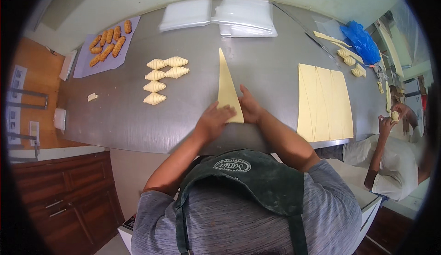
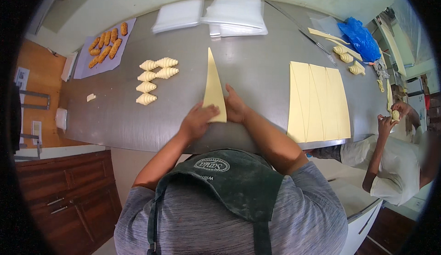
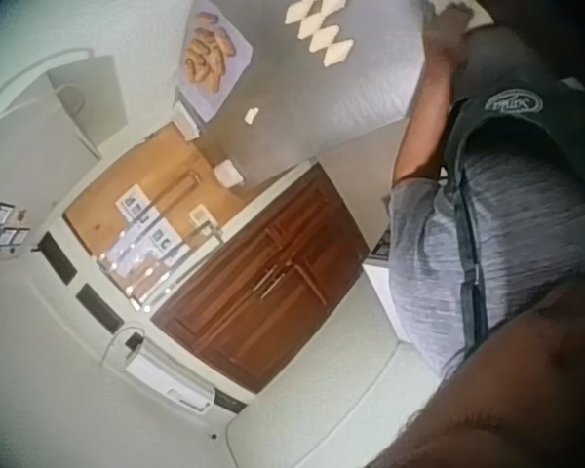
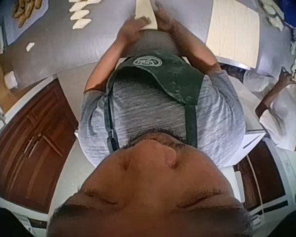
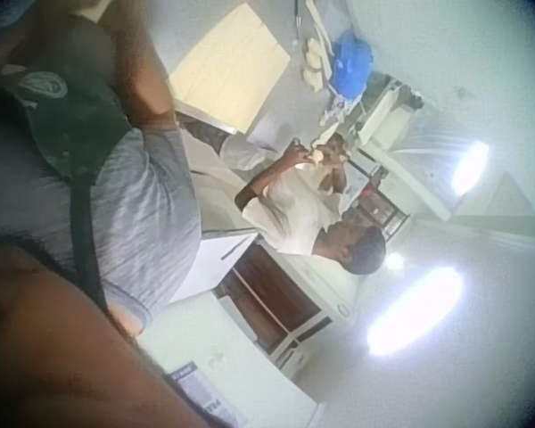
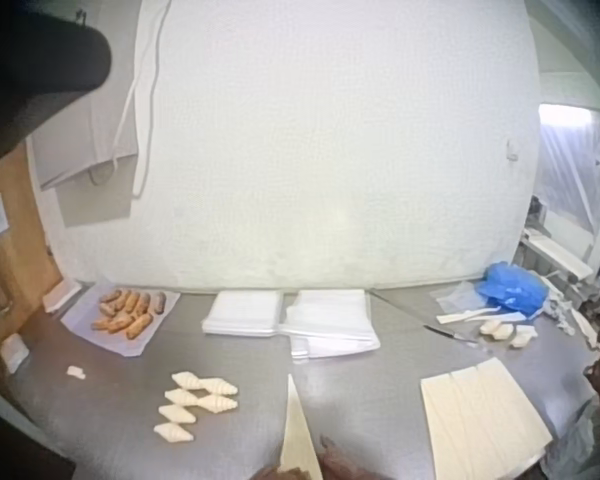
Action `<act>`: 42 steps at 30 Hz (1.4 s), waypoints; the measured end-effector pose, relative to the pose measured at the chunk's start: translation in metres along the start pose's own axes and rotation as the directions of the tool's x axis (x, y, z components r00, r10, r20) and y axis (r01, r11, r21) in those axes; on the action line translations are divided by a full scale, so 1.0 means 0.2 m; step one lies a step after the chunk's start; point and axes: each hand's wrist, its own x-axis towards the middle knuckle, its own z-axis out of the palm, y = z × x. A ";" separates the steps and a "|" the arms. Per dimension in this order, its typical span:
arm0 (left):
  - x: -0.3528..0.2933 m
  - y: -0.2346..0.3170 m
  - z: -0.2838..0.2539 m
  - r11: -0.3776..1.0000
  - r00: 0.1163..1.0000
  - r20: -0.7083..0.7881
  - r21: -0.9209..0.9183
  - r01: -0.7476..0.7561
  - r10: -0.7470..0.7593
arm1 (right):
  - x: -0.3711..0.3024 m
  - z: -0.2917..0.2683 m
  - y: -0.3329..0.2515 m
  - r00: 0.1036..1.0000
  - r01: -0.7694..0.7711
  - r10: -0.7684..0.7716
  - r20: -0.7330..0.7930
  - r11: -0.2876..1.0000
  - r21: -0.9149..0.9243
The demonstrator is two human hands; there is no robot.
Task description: The person is rolling out and shaping individual croissant dough pieces on a stainless steel work surface in a commercial bakery setting.
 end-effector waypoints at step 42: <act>-0.23 0.03 0.16 0.912 0.895 0.414 0.281 -0.298 0.165 | 0.08 0.12 0.00 0.961 -0.050 -0.050 -0.274 0.937 -0.345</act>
